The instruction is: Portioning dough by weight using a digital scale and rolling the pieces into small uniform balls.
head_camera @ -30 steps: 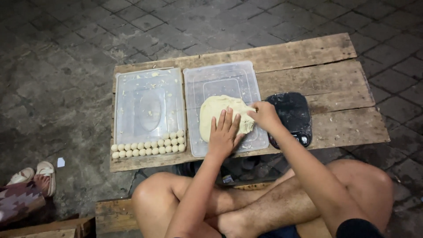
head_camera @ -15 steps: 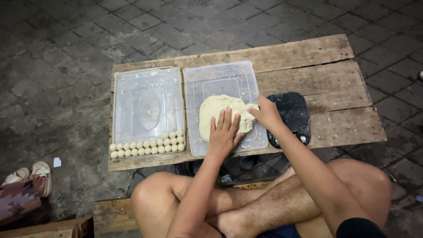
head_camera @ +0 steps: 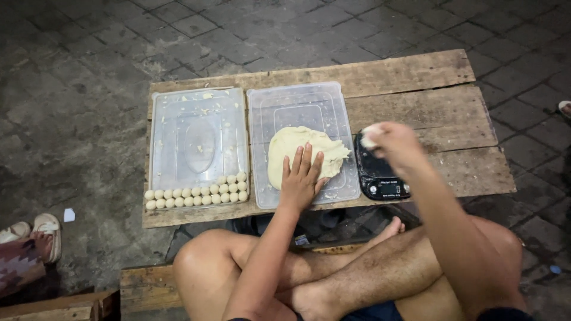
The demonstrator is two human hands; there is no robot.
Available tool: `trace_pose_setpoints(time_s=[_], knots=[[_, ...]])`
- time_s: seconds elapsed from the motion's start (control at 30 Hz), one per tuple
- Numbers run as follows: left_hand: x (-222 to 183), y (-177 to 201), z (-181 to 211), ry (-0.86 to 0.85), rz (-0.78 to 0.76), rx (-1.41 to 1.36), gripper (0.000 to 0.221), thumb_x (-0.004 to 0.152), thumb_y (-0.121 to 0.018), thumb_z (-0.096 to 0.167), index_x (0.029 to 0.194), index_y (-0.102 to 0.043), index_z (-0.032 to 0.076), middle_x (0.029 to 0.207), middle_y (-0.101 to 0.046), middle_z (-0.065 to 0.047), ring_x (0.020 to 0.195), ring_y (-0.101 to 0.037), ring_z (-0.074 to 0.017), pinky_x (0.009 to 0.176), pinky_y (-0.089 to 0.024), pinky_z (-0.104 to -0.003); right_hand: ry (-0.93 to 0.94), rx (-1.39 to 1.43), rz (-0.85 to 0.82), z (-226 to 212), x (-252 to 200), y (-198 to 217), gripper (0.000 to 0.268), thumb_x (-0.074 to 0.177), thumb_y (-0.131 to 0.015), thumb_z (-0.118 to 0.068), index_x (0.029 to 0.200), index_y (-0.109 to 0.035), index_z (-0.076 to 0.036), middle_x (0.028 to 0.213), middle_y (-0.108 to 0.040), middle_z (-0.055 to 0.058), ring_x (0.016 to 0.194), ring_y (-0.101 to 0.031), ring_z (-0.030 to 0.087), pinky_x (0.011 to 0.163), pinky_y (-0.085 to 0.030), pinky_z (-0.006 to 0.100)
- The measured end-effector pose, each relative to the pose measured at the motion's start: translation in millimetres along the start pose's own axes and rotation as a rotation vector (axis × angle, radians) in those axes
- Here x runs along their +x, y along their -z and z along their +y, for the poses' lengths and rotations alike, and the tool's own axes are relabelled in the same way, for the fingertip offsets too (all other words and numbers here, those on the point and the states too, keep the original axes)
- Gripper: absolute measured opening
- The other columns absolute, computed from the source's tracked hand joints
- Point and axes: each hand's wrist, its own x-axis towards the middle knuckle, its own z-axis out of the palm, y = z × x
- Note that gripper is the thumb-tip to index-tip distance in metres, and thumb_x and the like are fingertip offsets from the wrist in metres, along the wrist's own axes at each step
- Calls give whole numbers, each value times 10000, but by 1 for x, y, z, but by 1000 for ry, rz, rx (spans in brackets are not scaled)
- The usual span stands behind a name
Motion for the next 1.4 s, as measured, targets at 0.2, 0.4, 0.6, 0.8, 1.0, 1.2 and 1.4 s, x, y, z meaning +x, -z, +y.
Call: trace_pose_setpoints(time_s=[0.2, 0.4, 0.6, 0.8, 1.0, 1.2, 1.4], knots=[[1, -1, 1, -5, 20, 12, 724, 978, -451, 624, 1601, -349, 268, 1696, -267, -123, 1562, -250, -328, 1206, -221, -623, 547, -635, 103, 16, -6, 63, 421, 909, -850, -173, 1270, -716, -4, 1047, -710, 173, 946, -652, 262, 839, -511, 373], [3, 9, 4, -14, 44, 14, 718, 981, -457, 611, 1596, -362, 253, 1680, -298, -128, 1549, -274, -333, 1206, -210, -617, 611, -1195, 29, 51, -26, 69, 324, 1022, -603, -216, 1320, -699, -134, 1157, -749, 75, 1079, -710, 279, 932, -564, 413], [3, 9, 2, -36, 46, 27, 720, 986, -455, 617, 1595, -371, 240, 1680, -295, -135, 1548, -268, -339, 1198, -215, -617, 351, -1462, 56, 36, -31, 47, 495, 1009, -556, -202, 1503, -542, -238, 937, -766, 141, 915, -757, 375, 849, -580, 502], [3, 12, 2, -34, 8, 25, 731, 988, -463, 611, 1605, -350, 235, 1693, -263, -140, 1558, -240, -343, 1206, -184, -613, 148, -1081, 197, 52, -9, 51, 493, 888, -759, -168, 1344, -570, -158, 1035, -712, 81, 1020, -718, 355, 875, -572, 509], [4, 16, 2, -28, -33, 10, 743, 983, -480, 607, 1606, -343, 226, 1696, -251, -144, 1560, -228, -347, 1208, -176, -619, 119, -771, 372, 32, -22, 50, 355, 971, -616, -139, 1316, -554, -85, 1006, -753, 138, 924, -725, 370, 845, -575, 519], [3, 11, 2, -34, -12, 22, 734, 987, -471, 602, 1608, -346, 231, 1694, -262, -143, 1560, -236, -345, 1206, -170, -620, 183, -610, 448, 37, -18, 57, 390, 1013, -580, -72, 1398, -532, -38, 1007, -728, 129, 723, -710, 221, 630, -570, 363], [4, 14, 2, -37, -13, 27, 767, 967, -504, 610, 1612, -336, 230, 1690, -265, -149, 1559, -234, -348, 1205, -181, -630, 565, -778, 499, 38, -30, 49, 261, 958, -728, -96, 1213, -733, -44, 863, -722, 184, 859, -699, 429, 778, -535, 507]])
